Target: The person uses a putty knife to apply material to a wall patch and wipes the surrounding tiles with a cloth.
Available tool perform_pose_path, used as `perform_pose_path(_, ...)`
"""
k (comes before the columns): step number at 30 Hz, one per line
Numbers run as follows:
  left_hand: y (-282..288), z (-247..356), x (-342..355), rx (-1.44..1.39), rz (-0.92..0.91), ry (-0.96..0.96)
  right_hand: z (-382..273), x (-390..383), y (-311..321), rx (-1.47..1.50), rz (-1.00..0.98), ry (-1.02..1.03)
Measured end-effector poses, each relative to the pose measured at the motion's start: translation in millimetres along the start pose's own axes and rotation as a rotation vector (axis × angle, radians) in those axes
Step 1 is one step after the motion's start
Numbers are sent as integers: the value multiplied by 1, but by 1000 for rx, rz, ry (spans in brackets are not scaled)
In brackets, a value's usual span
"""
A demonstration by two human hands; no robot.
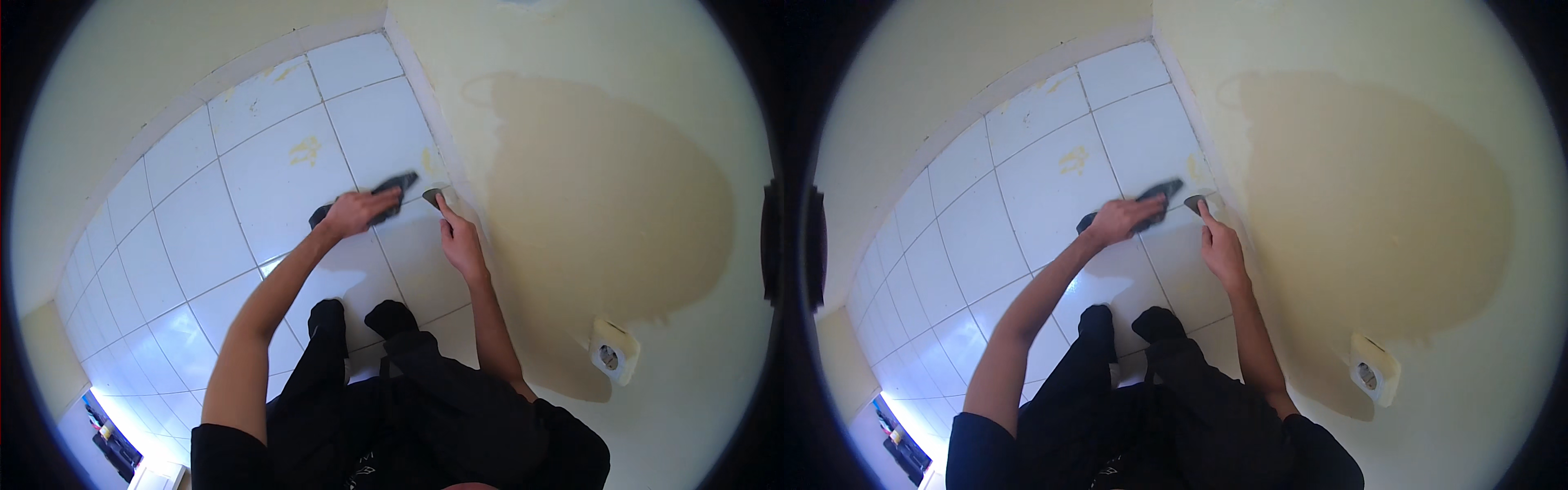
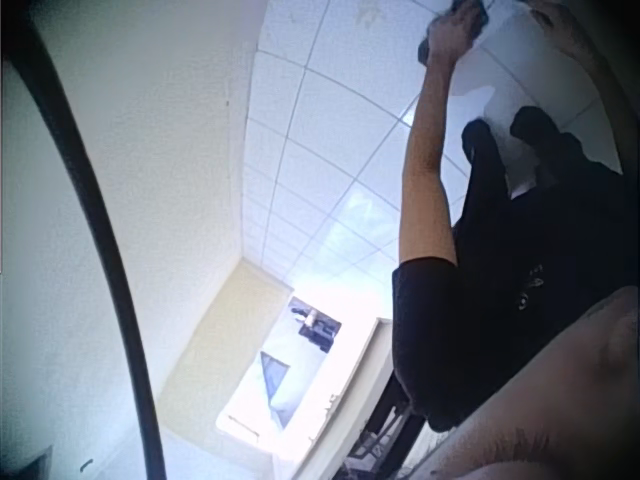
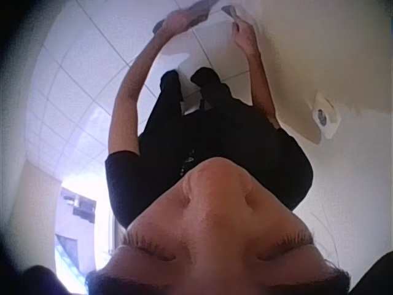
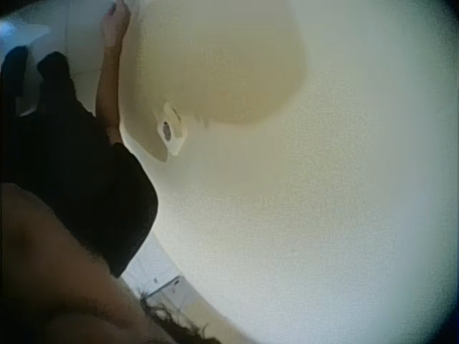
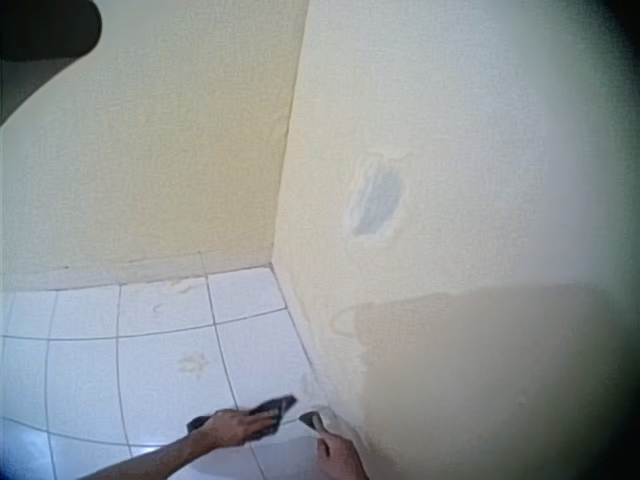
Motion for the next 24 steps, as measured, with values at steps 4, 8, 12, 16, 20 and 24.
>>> perform_pose_path(4,8,-6,2,44,368,313,33,8,-23,-252,215,208)
perform_pose_path(8,8,-9,-1,54,461,297,43,7,-39,-261,272,268)
perform_pose_path(12,9,-12,-6,-34,400,228,43,5,-49,-328,242,276)
perform_pose_path(16,13,-5,-8,-114,344,93,44,8,-56,-384,201,245)
perform_pose_path(20,13,-6,-7,-104,341,132,37,14,-54,-433,126,209)
perform_pose_path(24,15,-4,-5,-116,359,144,24,17,-52,-454,94,140)
Point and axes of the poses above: each hand's wrist, its own x-axis towards the middle knuckle, its own y-axis out of the back of the hand, z = x × y, the point moved 4 cm from there along x, towards the middle knuckle, and after that the axes turned 14 degrees about z, right-handed, at the moved point
